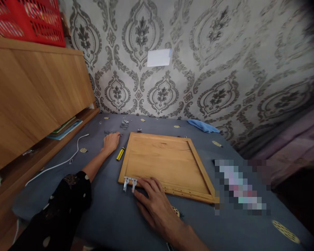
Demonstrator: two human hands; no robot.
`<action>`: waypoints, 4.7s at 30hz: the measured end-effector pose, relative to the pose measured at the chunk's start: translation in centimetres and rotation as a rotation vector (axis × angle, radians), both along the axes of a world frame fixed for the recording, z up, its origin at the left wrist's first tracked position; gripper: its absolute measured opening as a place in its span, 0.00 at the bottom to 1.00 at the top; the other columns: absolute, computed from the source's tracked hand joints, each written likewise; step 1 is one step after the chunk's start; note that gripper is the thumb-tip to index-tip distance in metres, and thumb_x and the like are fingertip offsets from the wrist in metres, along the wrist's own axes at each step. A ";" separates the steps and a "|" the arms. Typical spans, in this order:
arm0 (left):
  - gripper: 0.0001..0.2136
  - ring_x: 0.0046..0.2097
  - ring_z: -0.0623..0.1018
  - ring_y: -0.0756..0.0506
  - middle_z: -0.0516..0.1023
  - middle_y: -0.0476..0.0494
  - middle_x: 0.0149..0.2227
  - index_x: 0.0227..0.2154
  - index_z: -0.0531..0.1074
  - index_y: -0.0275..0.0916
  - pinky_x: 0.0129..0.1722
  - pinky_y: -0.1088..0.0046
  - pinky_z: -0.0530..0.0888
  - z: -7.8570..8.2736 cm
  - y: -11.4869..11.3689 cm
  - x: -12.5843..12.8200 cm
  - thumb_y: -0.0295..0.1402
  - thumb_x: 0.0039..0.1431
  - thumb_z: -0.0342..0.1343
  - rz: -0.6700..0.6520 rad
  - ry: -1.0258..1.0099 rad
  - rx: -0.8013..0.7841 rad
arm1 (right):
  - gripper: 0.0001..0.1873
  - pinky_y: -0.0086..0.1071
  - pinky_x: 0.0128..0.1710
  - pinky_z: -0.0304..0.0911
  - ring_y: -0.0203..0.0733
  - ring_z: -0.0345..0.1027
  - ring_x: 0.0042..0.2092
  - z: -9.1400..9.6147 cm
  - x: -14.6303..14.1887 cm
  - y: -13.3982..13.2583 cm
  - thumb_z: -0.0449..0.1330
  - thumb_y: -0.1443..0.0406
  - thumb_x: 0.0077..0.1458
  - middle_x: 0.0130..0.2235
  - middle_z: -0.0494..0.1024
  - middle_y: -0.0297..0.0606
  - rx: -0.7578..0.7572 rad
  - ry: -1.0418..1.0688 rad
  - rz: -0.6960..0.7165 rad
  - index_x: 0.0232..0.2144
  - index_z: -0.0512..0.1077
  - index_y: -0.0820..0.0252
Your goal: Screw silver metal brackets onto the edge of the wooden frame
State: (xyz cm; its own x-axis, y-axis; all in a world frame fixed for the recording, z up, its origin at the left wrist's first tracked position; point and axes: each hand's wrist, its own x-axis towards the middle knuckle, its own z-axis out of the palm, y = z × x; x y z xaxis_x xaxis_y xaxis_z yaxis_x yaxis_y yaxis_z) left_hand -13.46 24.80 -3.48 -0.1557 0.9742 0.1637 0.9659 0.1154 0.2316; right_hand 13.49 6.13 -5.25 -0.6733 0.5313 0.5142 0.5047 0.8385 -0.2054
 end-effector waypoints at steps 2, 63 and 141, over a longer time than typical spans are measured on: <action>0.15 0.51 0.79 0.42 0.76 0.39 0.52 0.53 0.72 0.37 0.52 0.56 0.78 0.0 0.0 0.0 0.39 0.70 0.57 0.013 0.016 -0.003 | 0.18 0.57 0.58 0.67 0.53 0.67 0.58 0.0 0.0 0.0 0.56 0.70 0.62 0.57 0.75 0.48 0.000 -0.001 -0.001 0.53 0.74 0.57; 0.14 0.48 0.79 0.43 0.77 0.40 0.49 0.51 0.73 0.36 0.49 0.59 0.79 -0.4 -1.5 -1.1 0.39 0.69 0.57 -0.038 -0.007 0.005 | 0.19 0.54 0.60 0.66 0.51 0.64 0.60 -0.1 0.1 -0.3 0.56 0.70 0.62 0.59 0.73 0.46 -0.026 -0.019 -0.017 0.54 0.73 0.55; 0.16 0.32 0.69 0.50 0.71 0.50 0.29 0.31 0.71 0.37 0.33 0.76 0.65 5.8 -11.3 -0.9 0.43 0.68 0.49 -0.907 -0.365 -0.539 | 0.15 0.54 0.61 0.59 0.53 0.61 0.60 0.6 -0.1 0.2 0.56 0.68 0.64 0.57 0.74 0.51 -0.080 -0.055 0.012 0.51 0.76 0.61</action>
